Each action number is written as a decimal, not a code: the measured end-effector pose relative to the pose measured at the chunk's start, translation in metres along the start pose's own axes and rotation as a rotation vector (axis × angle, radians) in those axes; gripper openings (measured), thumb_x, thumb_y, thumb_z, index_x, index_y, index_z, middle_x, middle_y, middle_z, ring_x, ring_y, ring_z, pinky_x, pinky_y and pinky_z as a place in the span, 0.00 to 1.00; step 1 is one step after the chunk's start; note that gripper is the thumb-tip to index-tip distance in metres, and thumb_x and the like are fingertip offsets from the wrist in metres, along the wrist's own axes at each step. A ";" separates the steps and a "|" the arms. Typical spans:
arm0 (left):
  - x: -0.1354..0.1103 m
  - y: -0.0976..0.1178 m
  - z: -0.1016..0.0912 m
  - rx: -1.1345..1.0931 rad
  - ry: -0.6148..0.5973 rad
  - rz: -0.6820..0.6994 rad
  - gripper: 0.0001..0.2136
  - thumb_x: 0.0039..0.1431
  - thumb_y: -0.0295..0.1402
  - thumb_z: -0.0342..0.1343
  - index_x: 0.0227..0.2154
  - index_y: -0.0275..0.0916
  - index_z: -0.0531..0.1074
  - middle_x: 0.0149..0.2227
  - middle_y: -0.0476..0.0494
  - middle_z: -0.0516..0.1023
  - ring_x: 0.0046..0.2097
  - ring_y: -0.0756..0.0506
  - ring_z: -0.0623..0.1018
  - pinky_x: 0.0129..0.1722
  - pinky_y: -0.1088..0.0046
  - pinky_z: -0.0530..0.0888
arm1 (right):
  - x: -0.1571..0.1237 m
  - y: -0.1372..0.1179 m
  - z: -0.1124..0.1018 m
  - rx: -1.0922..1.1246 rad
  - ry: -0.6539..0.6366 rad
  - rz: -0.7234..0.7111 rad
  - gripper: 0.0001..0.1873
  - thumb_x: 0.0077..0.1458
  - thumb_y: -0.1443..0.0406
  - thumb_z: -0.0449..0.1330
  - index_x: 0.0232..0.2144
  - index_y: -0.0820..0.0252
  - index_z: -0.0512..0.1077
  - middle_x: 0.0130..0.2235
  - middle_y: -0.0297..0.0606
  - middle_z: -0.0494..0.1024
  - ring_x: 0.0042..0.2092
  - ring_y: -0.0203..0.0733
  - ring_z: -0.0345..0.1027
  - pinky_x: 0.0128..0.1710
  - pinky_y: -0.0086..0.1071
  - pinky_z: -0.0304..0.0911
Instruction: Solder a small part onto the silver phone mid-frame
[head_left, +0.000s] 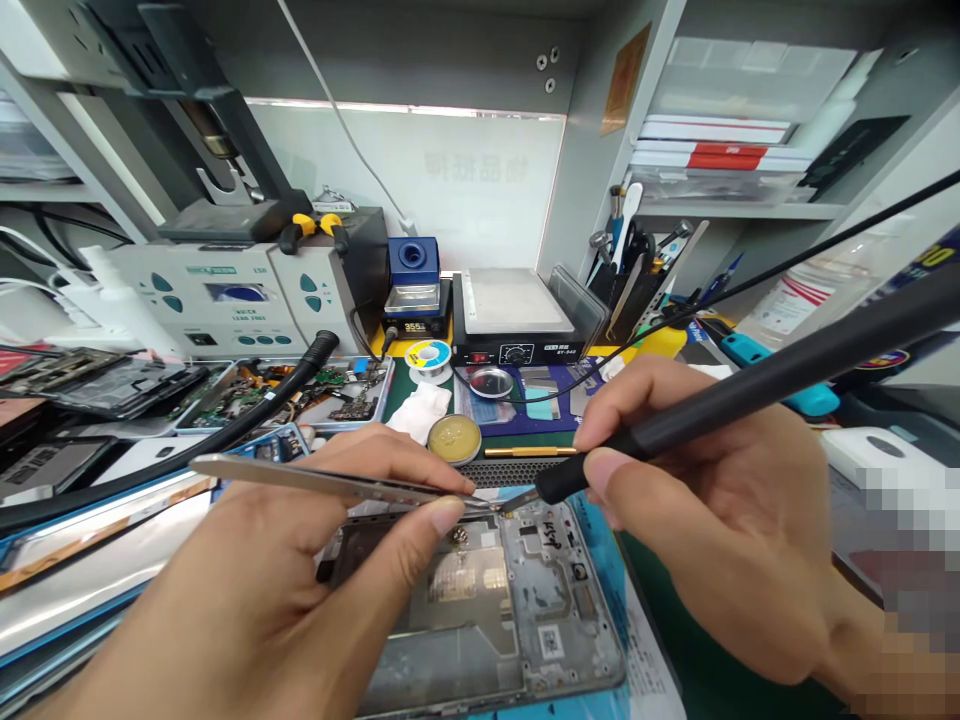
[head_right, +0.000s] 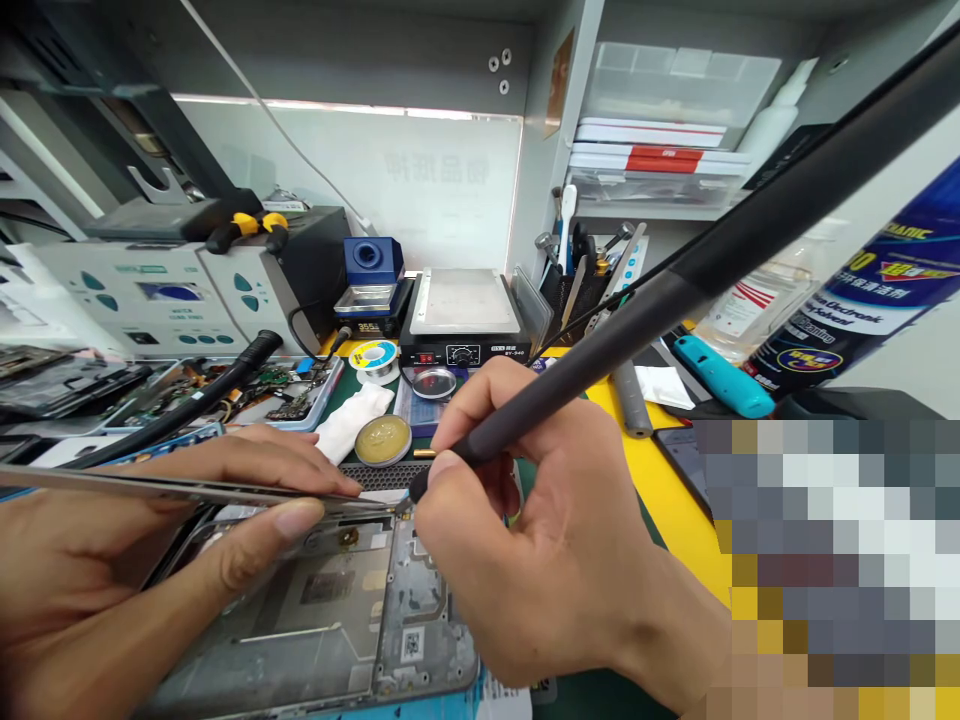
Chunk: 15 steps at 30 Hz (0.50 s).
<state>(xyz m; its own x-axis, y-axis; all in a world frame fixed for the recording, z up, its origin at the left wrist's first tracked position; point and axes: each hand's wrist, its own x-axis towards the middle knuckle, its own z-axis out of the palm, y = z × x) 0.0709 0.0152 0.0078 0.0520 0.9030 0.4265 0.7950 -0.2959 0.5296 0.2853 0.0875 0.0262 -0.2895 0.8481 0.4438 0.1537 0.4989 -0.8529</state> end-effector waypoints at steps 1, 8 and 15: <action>0.000 -0.001 0.000 0.004 -0.002 -0.006 0.05 0.68 0.41 0.56 0.43 0.62 0.75 0.42 0.64 0.85 0.45 0.50 0.86 0.26 0.87 0.80 | 0.000 0.000 0.000 -0.005 -0.001 -0.002 0.10 0.45 0.76 0.59 0.24 0.55 0.70 0.19 0.25 0.67 0.18 0.30 0.57 0.14 0.24 0.48; -0.004 -0.003 0.000 0.008 0.021 0.028 0.05 0.68 0.41 0.56 0.42 0.62 0.75 0.41 0.66 0.85 0.43 0.51 0.85 0.31 0.86 0.81 | 0.002 -0.003 0.000 -0.017 0.006 0.009 0.08 0.43 0.74 0.59 0.22 0.55 0.69 0.18 0.25 0.66 0.17 0.31 0.56 0.13 0.25 0.48; -0.001 0.000 0.000 0.000 0.023 0.030 0.05 0.68 0.41 0.56 0.40 0.63 0.75 0.40 0.68 0.85 0.41 0.52 0.85 0.32 0.87 0.81 | 0.003 -0.005 0.001 -0.034 -0.006 0.010 0.08 0.43 0.73 0.59 0.22 0.55 0.68 0.18 0.25 0.66 0.18 0.31 0.57 0.14 0.25 0.48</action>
<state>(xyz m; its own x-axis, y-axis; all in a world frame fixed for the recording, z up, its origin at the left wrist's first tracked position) 0.0708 0.0139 0.0077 0.0617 0.8863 0.4589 0.7930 -0.3227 0.5166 0.2826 0.0876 0.0317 -0.2934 0.8519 0.4339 0.1883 0.4965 -0.8474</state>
